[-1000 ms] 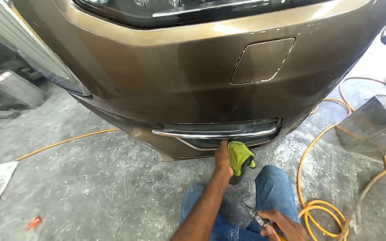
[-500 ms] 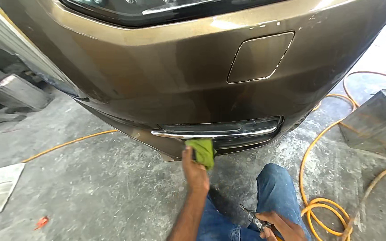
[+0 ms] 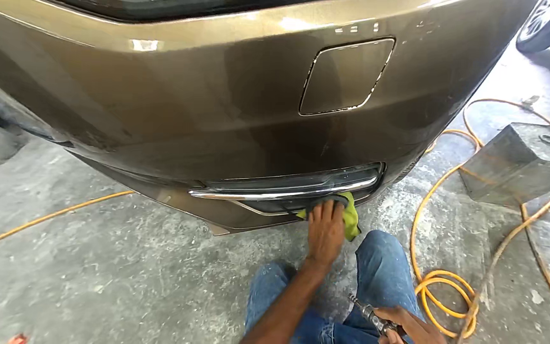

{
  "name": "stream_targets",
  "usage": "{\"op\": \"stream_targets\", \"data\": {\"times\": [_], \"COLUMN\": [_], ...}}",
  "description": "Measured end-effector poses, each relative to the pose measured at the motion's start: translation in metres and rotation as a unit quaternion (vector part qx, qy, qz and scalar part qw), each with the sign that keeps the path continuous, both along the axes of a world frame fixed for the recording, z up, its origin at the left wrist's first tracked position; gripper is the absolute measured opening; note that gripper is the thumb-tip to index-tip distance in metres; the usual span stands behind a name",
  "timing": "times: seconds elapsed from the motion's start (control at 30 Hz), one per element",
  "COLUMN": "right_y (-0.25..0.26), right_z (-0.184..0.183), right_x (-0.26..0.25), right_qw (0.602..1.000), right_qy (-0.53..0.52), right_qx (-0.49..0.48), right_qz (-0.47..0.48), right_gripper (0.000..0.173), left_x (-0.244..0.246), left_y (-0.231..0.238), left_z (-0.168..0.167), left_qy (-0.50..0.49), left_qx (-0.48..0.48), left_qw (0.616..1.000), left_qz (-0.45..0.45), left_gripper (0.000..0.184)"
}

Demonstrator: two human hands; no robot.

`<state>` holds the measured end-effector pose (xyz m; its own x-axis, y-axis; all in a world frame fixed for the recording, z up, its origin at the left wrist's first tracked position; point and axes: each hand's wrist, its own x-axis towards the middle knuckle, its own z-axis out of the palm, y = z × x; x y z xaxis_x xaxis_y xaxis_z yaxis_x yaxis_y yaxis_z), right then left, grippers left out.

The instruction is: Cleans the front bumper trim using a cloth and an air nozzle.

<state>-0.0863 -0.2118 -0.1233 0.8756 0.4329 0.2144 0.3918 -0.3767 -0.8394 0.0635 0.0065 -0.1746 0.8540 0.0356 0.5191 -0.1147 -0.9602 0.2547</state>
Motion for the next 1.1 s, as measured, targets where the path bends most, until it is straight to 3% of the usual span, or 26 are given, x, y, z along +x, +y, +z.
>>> {"op": "stream_targets", "data": {"times": [0.13, 0.27, 0.47, 0.63, 0.97, 1.1], "right_y": [0.003, 0.015, 0.029, 0.027, 0.018, 0.028], "right_z": [-0.004, 0.0, 0.009, 0.008, -0.005, -0.001], "right_x": [0.003, 0.012, 0.014, 0.011, 0.007, 0.011], "right_qw": [1.0, 0.999, 0.999, 0.999, 0.999, 0.998], "right_qy": [-0.004, -0.026, -0.032, -0.018, -0.009, -0.014], "right_qx": [-0.003, -0.002, 0.018, 0.027, 0.026, 0.021], "right_qz": [0.007, 0.027, 0.035, 0.026, 0.046, 0.061], "right_gripper": [0.035, 0.034, 0.034, 0.034, 0.033, 0.033], "left_x": [-0.002, 0.01, 0.005, -0.023, -0.012, -0.006], "left_y": [0.022, 0.013, 0.011, 0.045, 0.002, 0.008], "left_z": [0.011, 0.017, 0.043, 0.053, 0.035, 0.02], "left_qy": [0.017, 0.008, 0.071, 0.116, 0.142, 0.071], "left_qx": [0.068, 0.122, 0.15, 0.152, 0.082, 0.048], "left_qw": [0.997, 0.989, 0.984, 0.982, 0.986, 0.996], "left_qz": [-0.037, -0.083, -0.059, -0.015, 0.038, -0.027], "left_gripper": [0.031, 0.042, 0.037, 0.032, 0.032, 0.027]}}
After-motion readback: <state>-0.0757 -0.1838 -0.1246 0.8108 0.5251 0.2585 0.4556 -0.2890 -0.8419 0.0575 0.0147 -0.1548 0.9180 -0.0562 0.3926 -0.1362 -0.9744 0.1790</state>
